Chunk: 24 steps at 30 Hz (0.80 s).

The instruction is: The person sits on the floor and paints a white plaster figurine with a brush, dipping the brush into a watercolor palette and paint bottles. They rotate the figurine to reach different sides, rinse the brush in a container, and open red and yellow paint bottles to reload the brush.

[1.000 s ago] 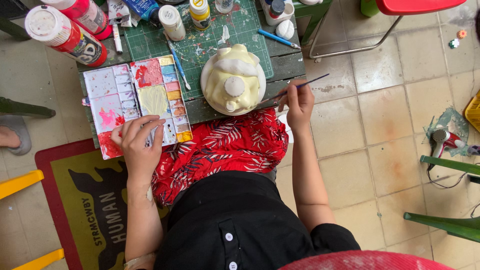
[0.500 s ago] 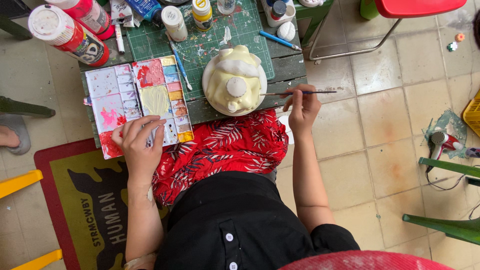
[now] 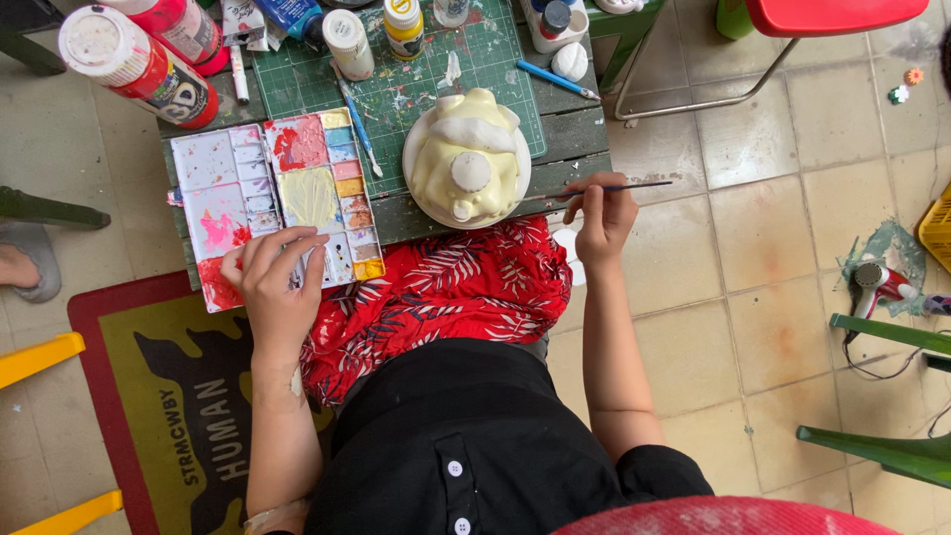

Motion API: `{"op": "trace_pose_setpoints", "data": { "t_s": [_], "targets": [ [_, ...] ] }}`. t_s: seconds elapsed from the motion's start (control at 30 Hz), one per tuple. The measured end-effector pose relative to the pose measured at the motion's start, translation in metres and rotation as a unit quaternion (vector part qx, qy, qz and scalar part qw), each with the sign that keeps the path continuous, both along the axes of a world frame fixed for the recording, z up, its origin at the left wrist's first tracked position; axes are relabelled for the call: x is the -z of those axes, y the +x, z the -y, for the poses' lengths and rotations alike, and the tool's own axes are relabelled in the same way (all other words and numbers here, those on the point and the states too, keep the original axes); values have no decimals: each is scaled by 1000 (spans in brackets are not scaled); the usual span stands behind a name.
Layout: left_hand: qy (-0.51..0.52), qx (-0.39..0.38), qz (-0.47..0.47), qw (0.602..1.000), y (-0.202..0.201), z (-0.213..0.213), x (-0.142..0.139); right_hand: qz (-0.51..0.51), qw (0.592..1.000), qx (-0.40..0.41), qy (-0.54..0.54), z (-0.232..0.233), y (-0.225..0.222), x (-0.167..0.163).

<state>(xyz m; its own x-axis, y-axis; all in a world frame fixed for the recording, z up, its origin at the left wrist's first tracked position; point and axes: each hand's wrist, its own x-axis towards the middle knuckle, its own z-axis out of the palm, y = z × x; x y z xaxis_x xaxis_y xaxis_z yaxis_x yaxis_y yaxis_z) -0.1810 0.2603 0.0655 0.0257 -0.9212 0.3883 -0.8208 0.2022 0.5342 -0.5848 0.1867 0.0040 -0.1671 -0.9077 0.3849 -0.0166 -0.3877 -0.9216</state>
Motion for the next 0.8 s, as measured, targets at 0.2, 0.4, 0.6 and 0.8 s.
{"op": "trace_pose_setpoints", "data": {
  "t_s": [0.2,0.4,0.6,0.8],
  "targets": [
    [-3,2,3,1000,0,0,1,-249,967,32,-46,-19,17,-13],
    [1,3,1,1000,1,3,-1,-241,964,87,-74,-20,20,-33],
    [0,0,2,1000,-1,4,-1,-324,930,15,-170,-17,24,-39],
    [-3,1,4,1000,0,7,1,-200,977,36,-63,-15,16,-24]
  ]
}}
